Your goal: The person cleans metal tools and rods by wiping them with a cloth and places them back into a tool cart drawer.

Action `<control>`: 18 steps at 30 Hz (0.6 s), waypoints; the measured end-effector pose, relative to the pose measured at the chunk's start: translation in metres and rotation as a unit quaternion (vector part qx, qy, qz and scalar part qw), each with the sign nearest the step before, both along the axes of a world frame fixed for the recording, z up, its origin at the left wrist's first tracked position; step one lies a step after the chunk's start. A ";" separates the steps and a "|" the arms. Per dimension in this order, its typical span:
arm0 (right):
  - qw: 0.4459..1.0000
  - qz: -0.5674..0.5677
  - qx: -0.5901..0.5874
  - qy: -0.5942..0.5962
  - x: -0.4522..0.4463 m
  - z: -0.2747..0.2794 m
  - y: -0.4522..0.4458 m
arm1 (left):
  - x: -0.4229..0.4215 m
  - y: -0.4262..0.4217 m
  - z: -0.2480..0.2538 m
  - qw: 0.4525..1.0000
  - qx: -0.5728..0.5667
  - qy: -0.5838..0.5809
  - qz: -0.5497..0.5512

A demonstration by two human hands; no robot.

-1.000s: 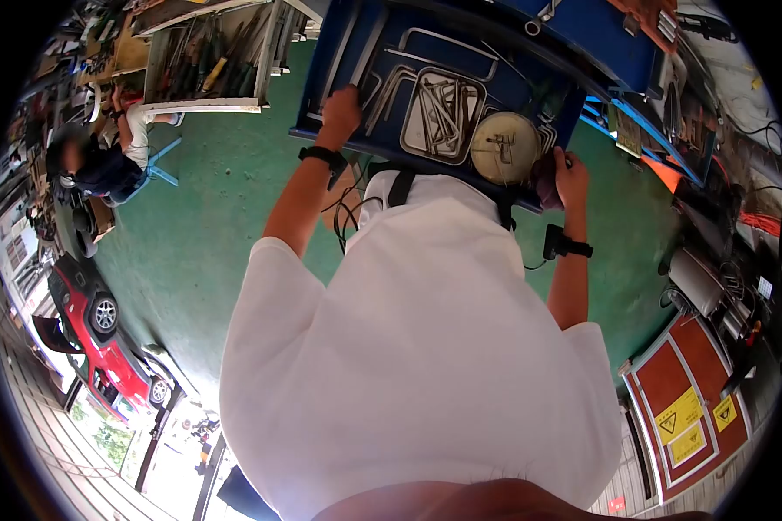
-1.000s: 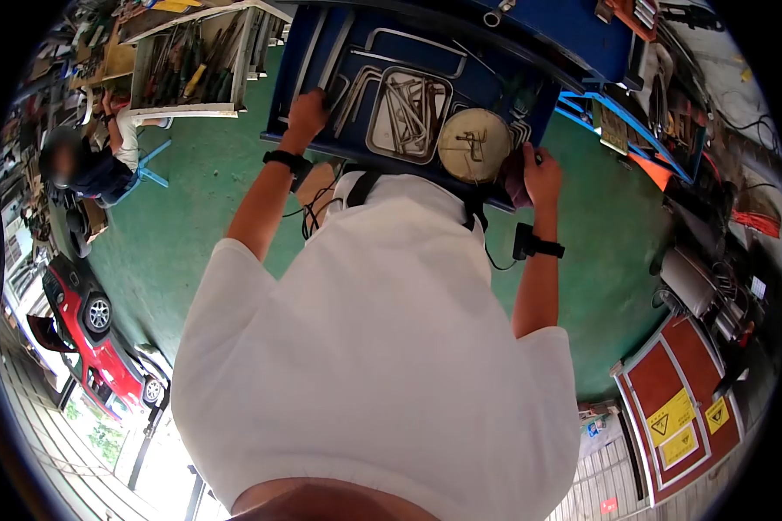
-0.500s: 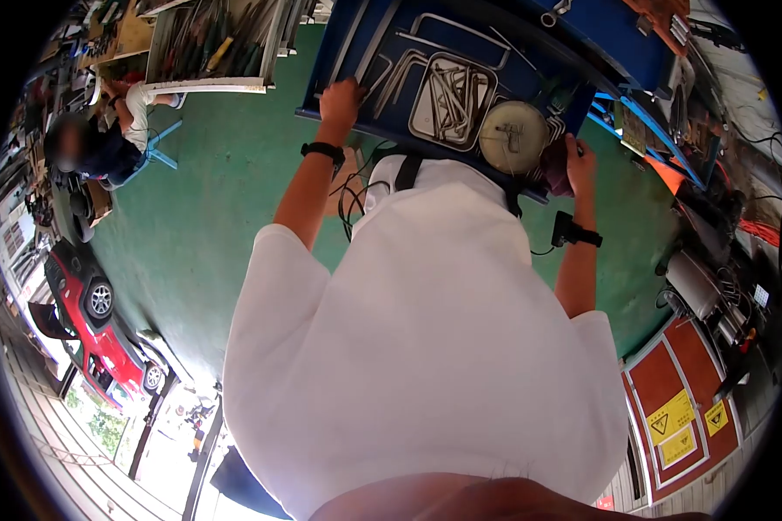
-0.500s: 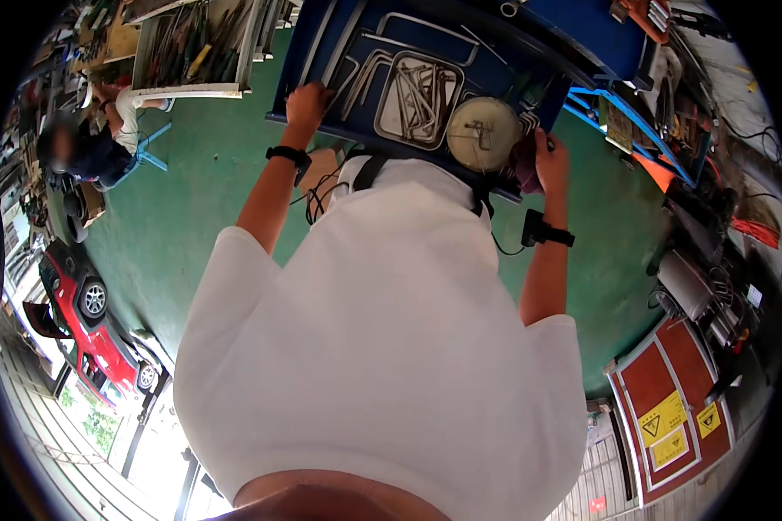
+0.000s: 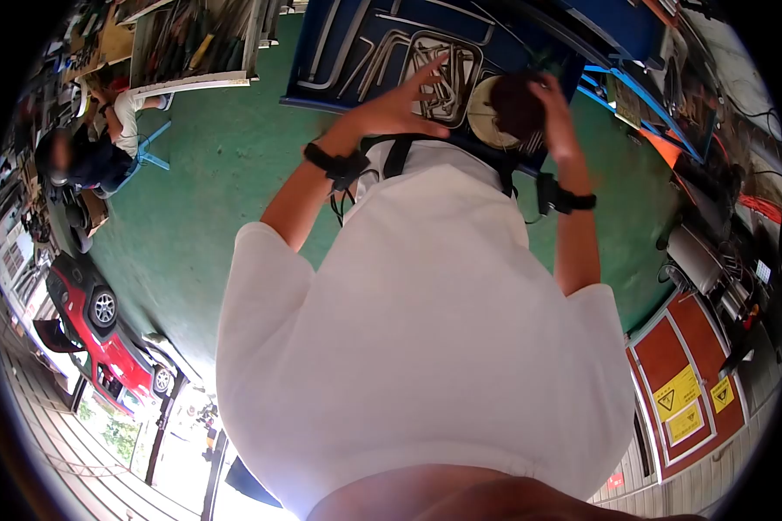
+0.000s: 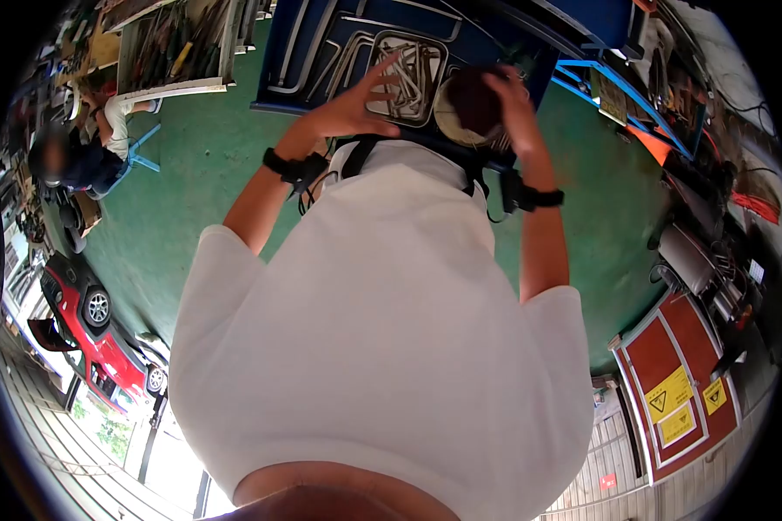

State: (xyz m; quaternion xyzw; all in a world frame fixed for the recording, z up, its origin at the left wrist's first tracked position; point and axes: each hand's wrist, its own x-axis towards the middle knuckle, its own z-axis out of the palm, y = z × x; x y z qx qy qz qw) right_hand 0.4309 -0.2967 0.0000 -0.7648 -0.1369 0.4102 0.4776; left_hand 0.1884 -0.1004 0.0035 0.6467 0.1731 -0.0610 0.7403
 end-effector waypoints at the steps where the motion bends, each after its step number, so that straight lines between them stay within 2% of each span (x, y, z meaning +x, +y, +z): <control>1: 0.996 0.032 0.009 0.083 -0.032 0.052 0.031 | 0.012 -0.011 -0.001 1.000 -0.002 -0.001 -0.003; 2: 0.977 0.117 0.077 0.161 -0.038 0.034 0.039 | 0.023 -0.021 -0.002 0.995 -0.005 -0.079 0.060; 3: 0.949 0.138 0.126 0.255 -0.051 0.020 0.043 | 0.030 -0.027 -0.004 0.980 -0.008 -0.157 0.121; 4: 0.940 0.172 0.179 0.234 -0.064 0.030 0.051 | 0.028 -0.026 -0.006 0.981 -0.013 -0.158 0.112; 5: 0.944 0.160 0.175 0.231 -0.065 0.029 0.048 | 0.021 -0.022 -0.008 0.981 0.058 -0.121 0.143; 7: 0.925 0.309 0.179 0.130 -0.052 0.019 0.043 | 0.006 -0.008 -0.016 0.957 0.199 -0.051 0.204; 8: 0.931 0.334 0.133 0.062 -0.040 0.010 0.032 | -0.002 -0.004 -0.019 0.947 0.220 -0.046 0.229; 9: 0.933 0.331 0.127 0.063 -0.027 0.002 0.014 | -0.014 0.000 -0.022 0.935 0.241 -0.038 0.256; 11: 0.953 0.301 -0.024 -0.031 0.004 -0.017 -0.026 | -0.042 0.013 -0.033 0.898 0.337 0.026 0.282; 12: 0.960 0.261 -0.048 -0.087 0.017 -0.036 -0.051 | -0.059 0.020 -0.039 0.898 0.336 0.027 0.281; 13: 0.962 0.219 -0.072 -0.143 0.030 -0.053 -0.072 | -0.076 0.027 -0.045 0.877 0.406 0.070 0.248; 14: 0.963 0.219 -0.072 -0.141 0.044 -0.062 -0.087 | -0.088 0.030 -0.050 0.847 0.474 0.112 0.212; 16: 0.927 0.224 -0.152 -0.260 0.064 -0.070 -0.104 | -0.104 0.022 -0.058 0.830 0.512 0.139 0.171; 17: 0.927 0.223 -0.153 -0.259 0.068 -0.075 -0.105 | -0.108 0.017 -0.061 0.810 0.548 0.163 0.132; 18: 0.898 0.248 -0.146 -0.334 0.071 -0.076 -0.100 | -0.104 0.012 -0.057 0.810 0.548 0.162 0.132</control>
